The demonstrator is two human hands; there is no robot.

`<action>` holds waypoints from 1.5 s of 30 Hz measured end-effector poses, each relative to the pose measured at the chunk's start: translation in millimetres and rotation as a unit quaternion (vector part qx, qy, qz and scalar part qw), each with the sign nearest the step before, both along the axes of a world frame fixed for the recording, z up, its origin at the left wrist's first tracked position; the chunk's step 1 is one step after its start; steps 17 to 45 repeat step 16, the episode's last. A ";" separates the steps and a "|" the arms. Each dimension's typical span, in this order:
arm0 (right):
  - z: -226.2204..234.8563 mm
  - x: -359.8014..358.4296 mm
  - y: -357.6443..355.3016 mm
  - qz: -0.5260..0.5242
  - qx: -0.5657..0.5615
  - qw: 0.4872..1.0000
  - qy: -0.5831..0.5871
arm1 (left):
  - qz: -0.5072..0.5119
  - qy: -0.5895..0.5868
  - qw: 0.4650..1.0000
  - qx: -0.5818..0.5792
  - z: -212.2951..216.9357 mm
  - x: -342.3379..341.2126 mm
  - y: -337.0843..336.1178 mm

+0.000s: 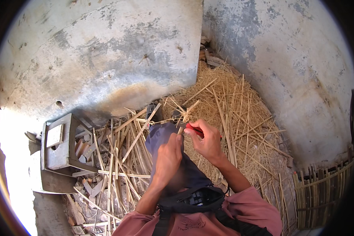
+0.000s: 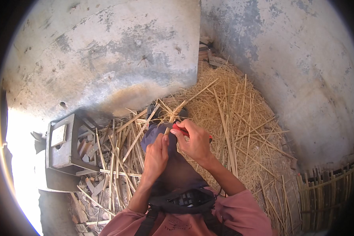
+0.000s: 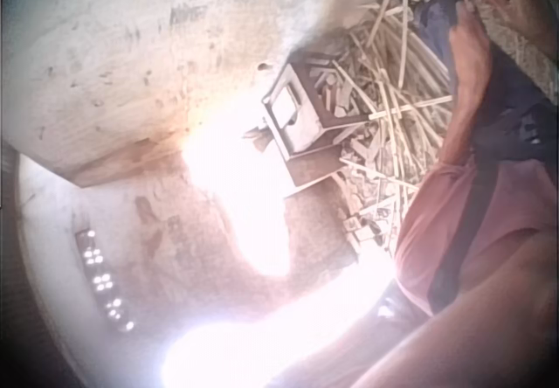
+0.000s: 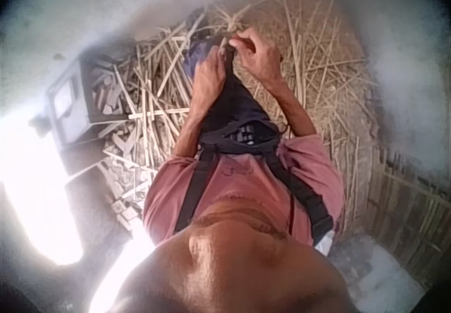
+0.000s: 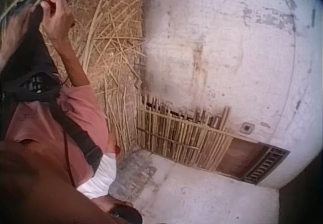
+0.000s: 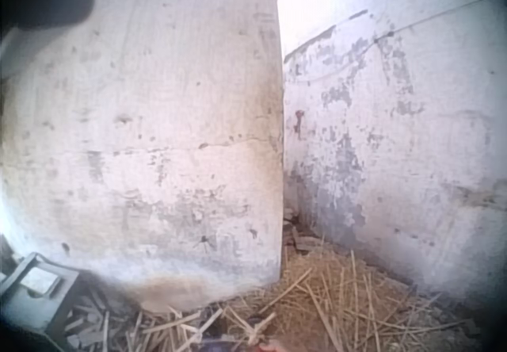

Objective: The person strips thin layers from a bamboo slat using a utility knife while holding it over a floor covered in wood shavings.

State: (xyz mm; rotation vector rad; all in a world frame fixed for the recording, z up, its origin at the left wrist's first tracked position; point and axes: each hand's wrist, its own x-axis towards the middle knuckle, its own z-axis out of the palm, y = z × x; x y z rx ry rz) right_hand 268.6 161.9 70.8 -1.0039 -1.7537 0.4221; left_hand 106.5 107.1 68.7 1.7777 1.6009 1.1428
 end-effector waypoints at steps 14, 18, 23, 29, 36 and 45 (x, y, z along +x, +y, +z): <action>-4.8 -2.3 7.8 -0.038 0.022 0.999 -0.016 | 0.017 0.025 0.998 0.054 -6.6 0.7 3.5; -9.9 -1.0 7.4 -0.024 0.017 1.000 0.004 | 0.023 0.020 0.999 0.044 -5.0 1.4 -0.2; -9.9 -1.0 7.4 -0.024 0.017 1.000 0.004 | 0.023 0.020 0.999 0.044 -5.0 1.4 -0.2; -9.9 -1.0 7.4 -0.024 0.017 1.000 0.004 | 0.023 0.020 0.999 0.044 -5.0 1.4 -0.2; -9.9 -1.0 7.4 -0.024 0.017 1.000 0.004 | 0.023 0.020 0.999 0.044 -5.0 1.4 -0.2; -9.9 -1.0 7.4 -0.024 0.017 1.000 0.004 | 0.023 0.020 0.999 0.044 -5.0 1.4 -0.2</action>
